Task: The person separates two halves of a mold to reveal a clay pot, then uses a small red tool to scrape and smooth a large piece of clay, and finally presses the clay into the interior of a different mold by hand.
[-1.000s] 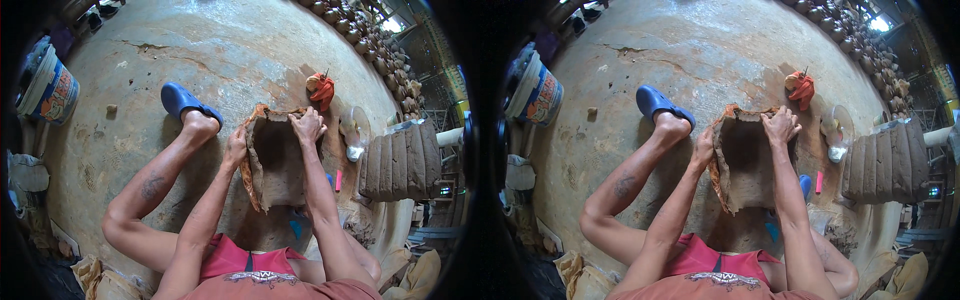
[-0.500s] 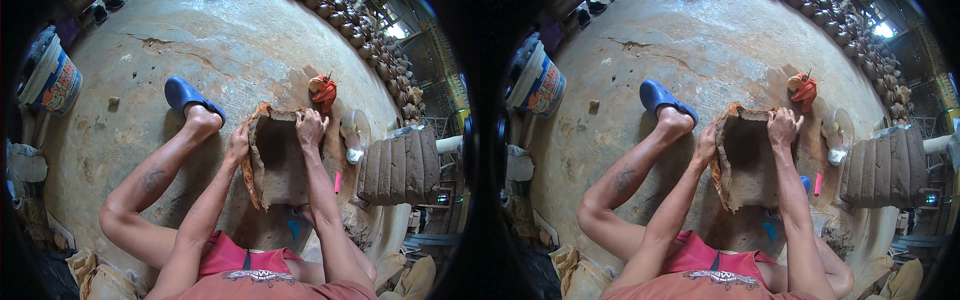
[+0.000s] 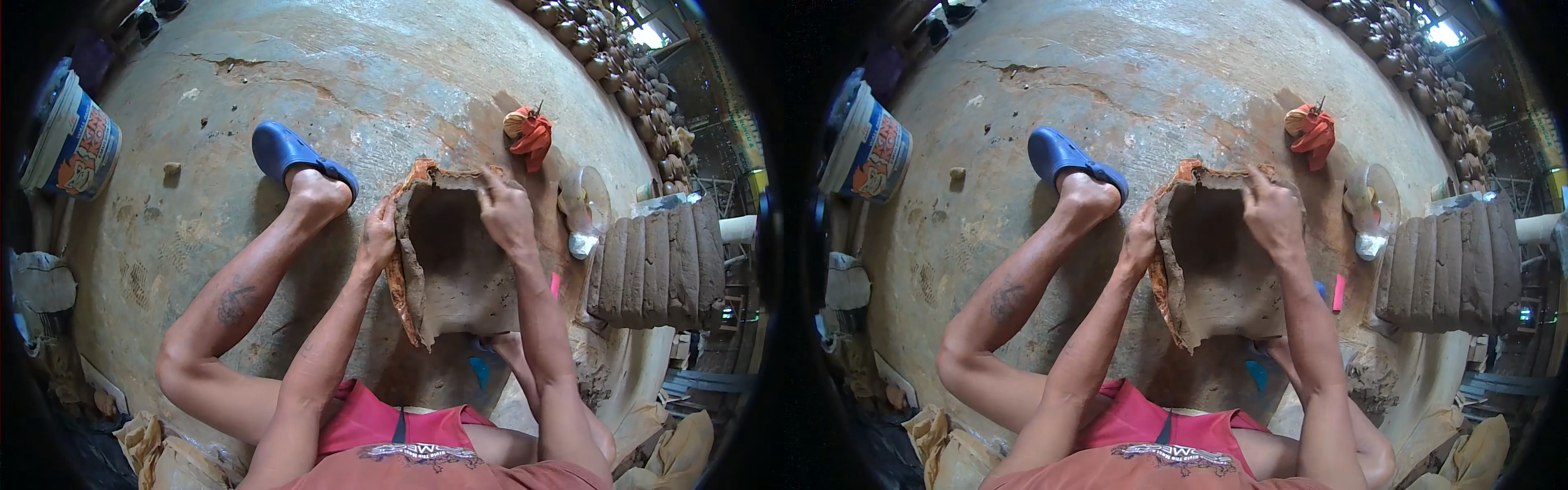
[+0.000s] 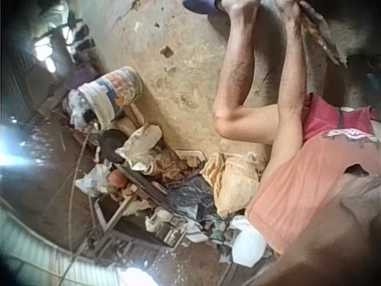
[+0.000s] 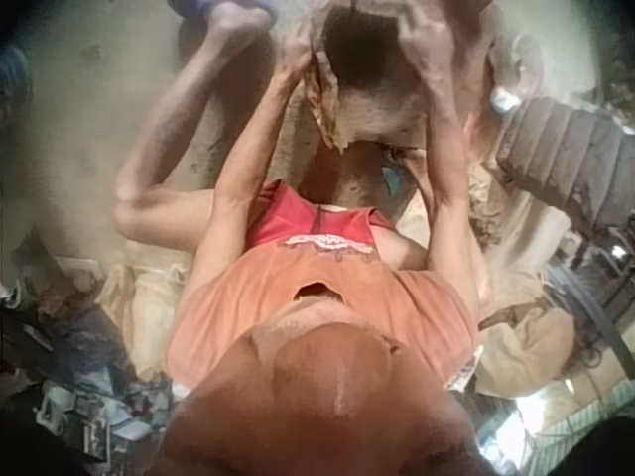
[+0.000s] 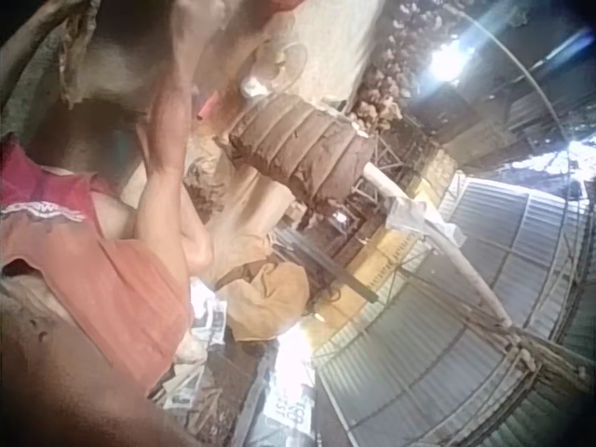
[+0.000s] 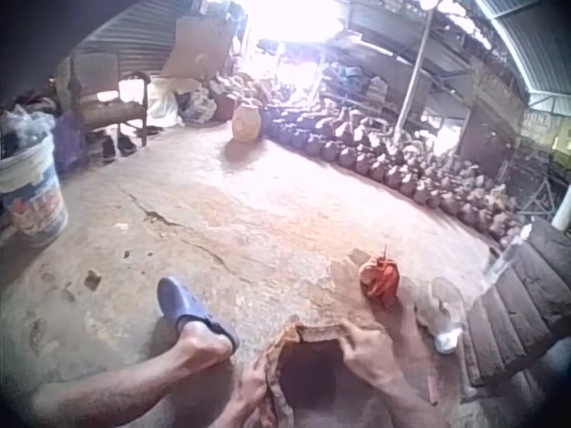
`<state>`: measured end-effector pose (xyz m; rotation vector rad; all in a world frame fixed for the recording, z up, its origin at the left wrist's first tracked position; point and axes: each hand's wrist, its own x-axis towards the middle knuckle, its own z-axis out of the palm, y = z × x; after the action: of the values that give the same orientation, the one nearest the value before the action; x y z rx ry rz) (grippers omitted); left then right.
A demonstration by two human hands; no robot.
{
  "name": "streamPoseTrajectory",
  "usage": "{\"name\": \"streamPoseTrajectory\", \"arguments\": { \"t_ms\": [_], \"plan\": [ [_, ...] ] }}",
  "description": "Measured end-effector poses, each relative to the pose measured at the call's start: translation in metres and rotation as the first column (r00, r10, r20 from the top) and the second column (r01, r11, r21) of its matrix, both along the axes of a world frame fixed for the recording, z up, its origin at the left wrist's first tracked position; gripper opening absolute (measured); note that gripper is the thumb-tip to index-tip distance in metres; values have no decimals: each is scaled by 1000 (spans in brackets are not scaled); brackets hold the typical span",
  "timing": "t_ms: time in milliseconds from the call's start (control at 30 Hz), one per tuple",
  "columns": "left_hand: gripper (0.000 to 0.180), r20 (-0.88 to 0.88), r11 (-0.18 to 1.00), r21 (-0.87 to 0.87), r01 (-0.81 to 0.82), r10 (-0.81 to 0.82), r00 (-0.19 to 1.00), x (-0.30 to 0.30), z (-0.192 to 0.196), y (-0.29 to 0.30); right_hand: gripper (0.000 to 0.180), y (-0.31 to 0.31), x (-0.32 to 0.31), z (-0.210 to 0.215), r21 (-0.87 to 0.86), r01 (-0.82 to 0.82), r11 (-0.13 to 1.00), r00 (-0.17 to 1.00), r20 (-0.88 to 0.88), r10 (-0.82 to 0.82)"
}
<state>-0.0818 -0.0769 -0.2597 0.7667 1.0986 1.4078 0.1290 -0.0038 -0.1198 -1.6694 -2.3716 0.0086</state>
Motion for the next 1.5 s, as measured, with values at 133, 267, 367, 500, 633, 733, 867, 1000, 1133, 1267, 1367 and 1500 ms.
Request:
{"name": "streamPoseTrajectory", "arguments": {
  "t_ms": [133,267,367,500,633,733,867,1000,1133,1267,1367,1500],
  "plan": [
    [42,100,999,35,-4,1,995,2,0,4,87,5,-11,-4,-191,233,953,907,395,-143],
    [43,25,999,-3,37,-37,999,-5,-4,2,106,8,-2,-39,-234,267,935,910,381,-165],
    [44,63,999,0,39,-39,997,-7,8,-3,106,7,-10,-67,-356,231,905,964,209,-164],
    [43,39,1000,12,9,-9,999,1,16,1,103,8,-12,-108,-400,-30,916,950,-296,-98],
    [42,126,999,4,43,-44,991,1,17,0,106,-7,-39,-91,-681,-362,636,524,-713,-466],
    [43,117,998,-41,50,-45,992,-4,18,-2,107,-16,-56,-63,-624,-476,619,414,-781,-468],
    [43,172,998,-38,44,-37,984,-7,18,-9,52,-31,-73,-25,-339,-348,874,240,-934,-266],
    [43,130,998,15,-53,50,990,2,17,-11,34,-14,-23,5,-295,268,917,588,-704,-398],
    [46,109,996,-35,-83,86,990,15,20,-29,17,-11,15,-12,85,158,984,981,99,-166],
    [44,53,977,-3,-215,215,975,19,17,-37,22,-7,-31,1,-137,241,961,870,469,-151],
    [44,114,977,-18,-214,215,970,24,17,-36,25,6,-38,-20,-116,261,958,848,503,-170],
    [44,84,982,13,-189,187,979,24,12,-33,23,11,-44,-45,-79,313,947,847,474,-240]
  ]
}}
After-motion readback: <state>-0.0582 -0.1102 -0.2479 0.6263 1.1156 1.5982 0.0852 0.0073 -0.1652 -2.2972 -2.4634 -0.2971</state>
